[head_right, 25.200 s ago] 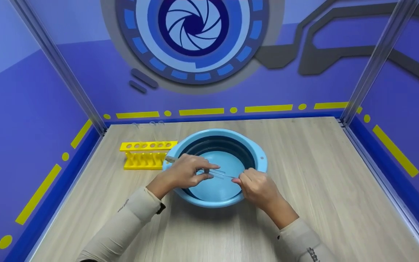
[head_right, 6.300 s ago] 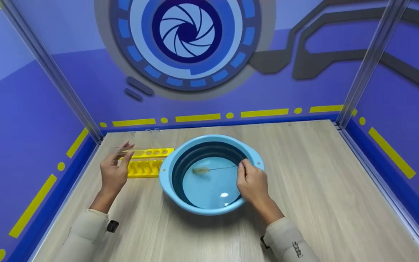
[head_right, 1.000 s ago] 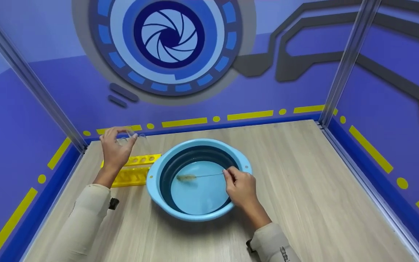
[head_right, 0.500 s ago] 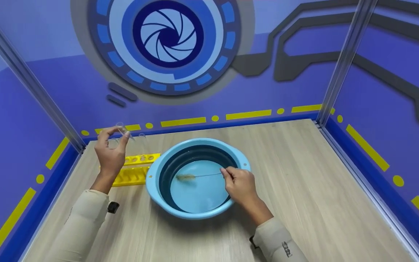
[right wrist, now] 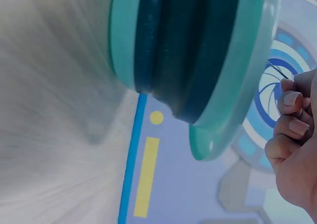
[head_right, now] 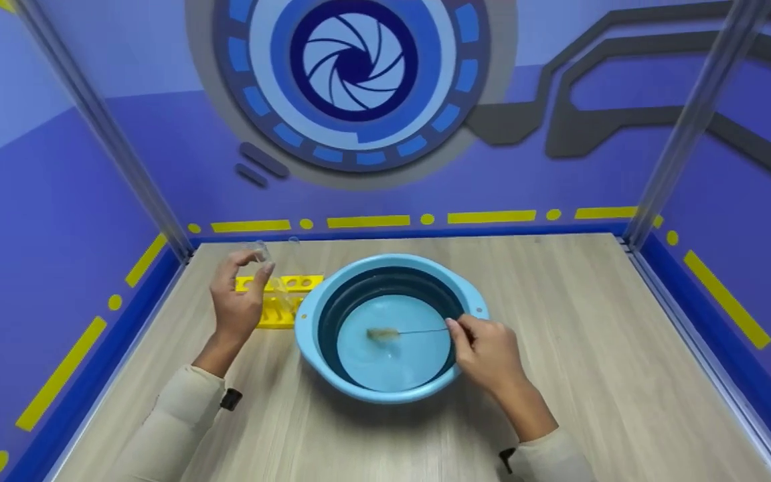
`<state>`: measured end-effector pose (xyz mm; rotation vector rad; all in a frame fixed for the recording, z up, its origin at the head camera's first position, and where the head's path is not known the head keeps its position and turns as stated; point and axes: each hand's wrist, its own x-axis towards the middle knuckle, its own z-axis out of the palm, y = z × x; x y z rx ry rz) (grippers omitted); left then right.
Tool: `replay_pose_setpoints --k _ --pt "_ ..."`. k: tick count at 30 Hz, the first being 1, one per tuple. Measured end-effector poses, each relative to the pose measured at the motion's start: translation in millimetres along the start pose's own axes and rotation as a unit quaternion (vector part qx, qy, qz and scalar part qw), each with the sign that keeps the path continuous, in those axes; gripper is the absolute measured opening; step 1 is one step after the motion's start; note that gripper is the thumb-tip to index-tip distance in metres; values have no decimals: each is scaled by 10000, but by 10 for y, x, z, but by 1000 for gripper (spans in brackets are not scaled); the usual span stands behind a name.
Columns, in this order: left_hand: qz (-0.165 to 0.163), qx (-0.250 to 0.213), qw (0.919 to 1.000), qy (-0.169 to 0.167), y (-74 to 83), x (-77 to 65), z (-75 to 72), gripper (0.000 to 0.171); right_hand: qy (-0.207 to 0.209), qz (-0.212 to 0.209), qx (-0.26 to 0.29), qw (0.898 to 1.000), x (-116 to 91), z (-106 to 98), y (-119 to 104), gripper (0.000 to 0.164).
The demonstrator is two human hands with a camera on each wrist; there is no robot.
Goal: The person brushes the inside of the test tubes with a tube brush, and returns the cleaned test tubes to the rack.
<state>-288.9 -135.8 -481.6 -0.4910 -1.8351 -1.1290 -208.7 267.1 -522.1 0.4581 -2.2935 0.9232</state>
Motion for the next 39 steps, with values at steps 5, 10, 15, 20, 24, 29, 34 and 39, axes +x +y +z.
replay_pose_setpoints --k 5,10,15,20,24,29,34,39 --pt "-20 18 9999 -105 -11 -132 -24 26 -198 16 -41 9998 25 53 -58 27" --pt "-146 79 9997 -195 -10 -245 -98 27 -714 -61 -287 9970 59 161 -122 30" --pt "-345 -19 9987 -378 4 -311 -111 26 -873 -34 -588 9944 62 223 -135 31" --pt "-590 -83 9972 -461 -3 -331 -135 24 -786 44 -765 9940 61 261 -136 30" --pt "-671 -71 9972 -314 -16 -342 -238 22 -947 76 -773 9925 98 332 -157 32" --pt "-588 -84 9977 -323 -30 -367 -213 24 -872 106 -862 9924 70 328 -125 35" --pt "-593 -95 9965 -581 -28 -405 -154 25 -555 36 -603 9966 15 332 -78 36" --pt "-838 -233 9908 -1040 43 -379 -60 27 -132 374 -4 9992 37 231 -42 37"
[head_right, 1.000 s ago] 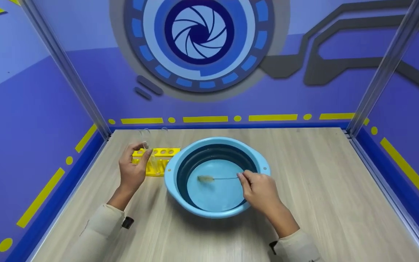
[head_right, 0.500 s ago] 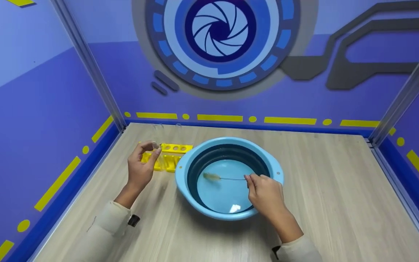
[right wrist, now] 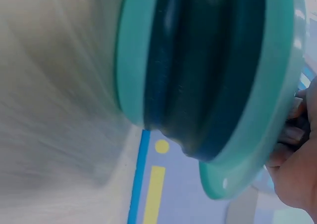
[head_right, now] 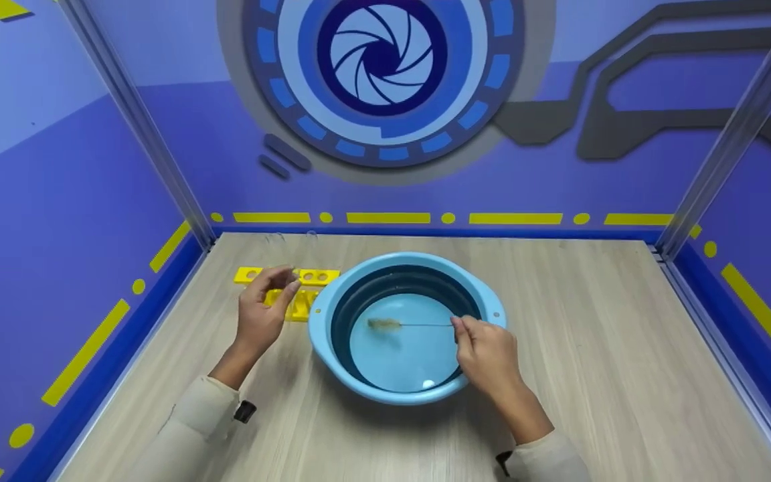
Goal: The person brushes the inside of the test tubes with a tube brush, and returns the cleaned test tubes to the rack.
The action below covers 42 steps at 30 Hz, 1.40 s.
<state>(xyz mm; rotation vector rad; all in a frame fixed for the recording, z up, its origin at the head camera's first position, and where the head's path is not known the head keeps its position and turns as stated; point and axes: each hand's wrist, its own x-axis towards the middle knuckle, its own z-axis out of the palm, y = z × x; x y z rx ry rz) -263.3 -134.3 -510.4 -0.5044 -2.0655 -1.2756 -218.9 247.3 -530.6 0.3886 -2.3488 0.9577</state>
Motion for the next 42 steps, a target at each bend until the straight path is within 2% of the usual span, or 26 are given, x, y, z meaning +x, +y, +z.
replay_pose_setpoints --k 3,7,11,19,24,26,38,42 --pt "-189 -107 9988 -439 48 14 39 28 109 447 351 9983 45 -124 -13 38" --pt "-403 -156 9928 -1118 101 34 106 31 256 979 798 9917 102 -333 -14 41" --pt "-492 -83 9860 -1591 130 66 182 35 456 1104 1325 9840 132 -525 11 44" --pt "-538 -41 9800 -1915 205 154 298 32 642 1015 2644 9569 159 -713 33 46" --pt "-416 182 9800 -1938 254 203 360 30 606 909 3365 9353 143 -747 46 46" --pt "-358 231 9808 -1906 258 212 375 29 589 875 3468 9320 135 -748 47 45" --pt "-42 121 9816 -1905 243 214 390 29 527 1161 2934 9474 135 -746 63 47" --pt "-54 121 9807 -1951 236 222 395 29 385 1187 2834 9509 139 -756 91 47"
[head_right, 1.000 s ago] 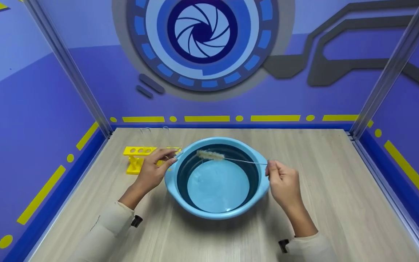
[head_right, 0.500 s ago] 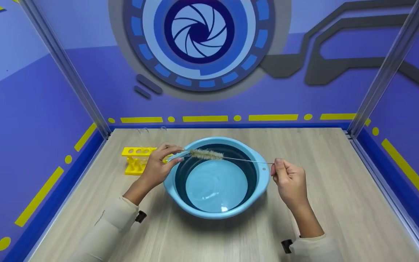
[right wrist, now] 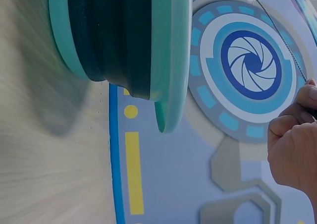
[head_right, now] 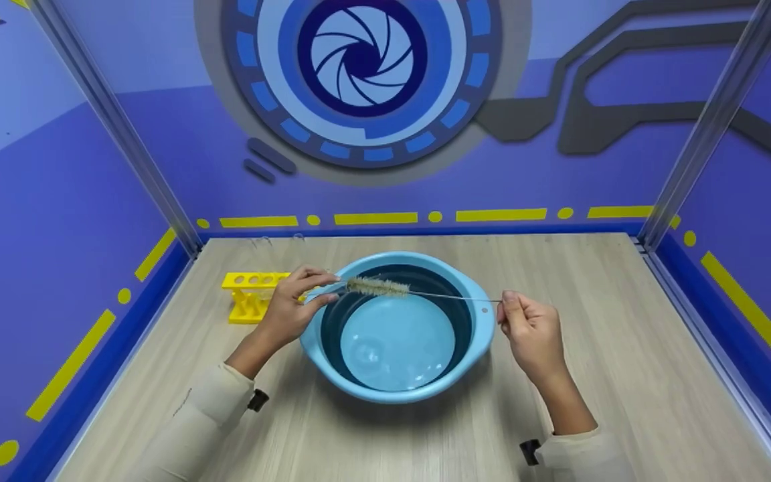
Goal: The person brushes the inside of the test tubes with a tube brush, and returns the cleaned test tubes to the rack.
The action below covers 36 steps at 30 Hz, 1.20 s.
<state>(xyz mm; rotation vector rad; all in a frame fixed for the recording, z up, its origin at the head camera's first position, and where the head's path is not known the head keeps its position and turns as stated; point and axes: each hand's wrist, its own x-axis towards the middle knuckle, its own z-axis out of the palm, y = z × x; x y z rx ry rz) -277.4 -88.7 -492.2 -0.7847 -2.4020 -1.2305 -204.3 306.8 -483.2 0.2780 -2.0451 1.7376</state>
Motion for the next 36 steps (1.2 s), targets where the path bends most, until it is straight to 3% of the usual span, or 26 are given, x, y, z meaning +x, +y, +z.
replay_pose_setpoints --k 10,20,36 --pt "-75 14 9999 -80 -17 25 -23 29 -576 -259 241 9977 43 -48 52 44" --pt "8 1 9999 -154 -13 22 -61 30 -572 -97 -238 9980 81 -32 24 45" --pt "184 148 9990 -380 20 28 -12 29 -775 -119 -287 9965 93 117 -2 43"
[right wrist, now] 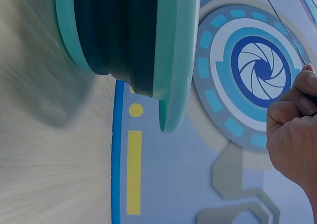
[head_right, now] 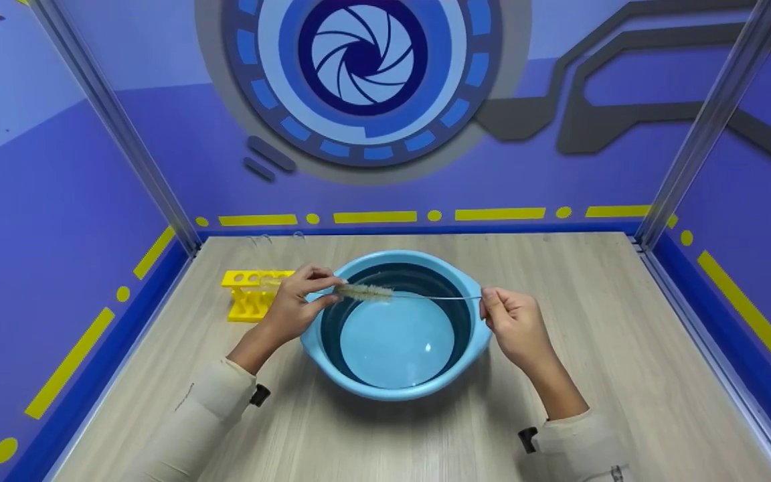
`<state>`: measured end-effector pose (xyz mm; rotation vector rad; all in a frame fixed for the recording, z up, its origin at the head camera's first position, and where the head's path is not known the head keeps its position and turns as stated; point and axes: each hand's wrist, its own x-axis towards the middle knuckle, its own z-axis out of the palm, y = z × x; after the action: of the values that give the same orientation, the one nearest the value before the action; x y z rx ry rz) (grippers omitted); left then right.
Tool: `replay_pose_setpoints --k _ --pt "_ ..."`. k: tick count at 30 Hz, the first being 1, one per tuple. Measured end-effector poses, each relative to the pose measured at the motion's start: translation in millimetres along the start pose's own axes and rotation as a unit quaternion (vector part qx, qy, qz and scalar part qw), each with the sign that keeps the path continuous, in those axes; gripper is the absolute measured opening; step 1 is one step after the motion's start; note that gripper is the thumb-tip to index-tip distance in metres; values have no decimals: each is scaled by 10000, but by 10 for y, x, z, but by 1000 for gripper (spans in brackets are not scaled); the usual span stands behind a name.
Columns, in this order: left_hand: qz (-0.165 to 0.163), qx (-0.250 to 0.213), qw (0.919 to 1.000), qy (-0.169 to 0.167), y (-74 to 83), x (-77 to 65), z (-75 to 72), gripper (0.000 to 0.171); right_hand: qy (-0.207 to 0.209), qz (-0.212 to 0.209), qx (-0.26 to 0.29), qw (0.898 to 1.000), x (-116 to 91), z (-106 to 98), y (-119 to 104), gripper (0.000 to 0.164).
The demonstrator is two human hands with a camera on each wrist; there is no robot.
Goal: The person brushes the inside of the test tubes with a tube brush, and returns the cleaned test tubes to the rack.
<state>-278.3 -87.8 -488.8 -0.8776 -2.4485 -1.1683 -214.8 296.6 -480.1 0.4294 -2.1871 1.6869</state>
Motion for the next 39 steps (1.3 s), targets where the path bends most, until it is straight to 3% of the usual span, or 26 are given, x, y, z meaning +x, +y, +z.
replay_pose_setpoints --k 4,14,39 --pt "67 36 9999 79 -4 -13 23 28 -104 112 44 9999 1 58 9 42" --pt "114 177 9997 113 20 -2 69 29 -259 180 -441 9985 12 175 15 42" --pt "249 86 9995 146 112 33 183 25 -546 186 -456 9973 0 492 3 39"
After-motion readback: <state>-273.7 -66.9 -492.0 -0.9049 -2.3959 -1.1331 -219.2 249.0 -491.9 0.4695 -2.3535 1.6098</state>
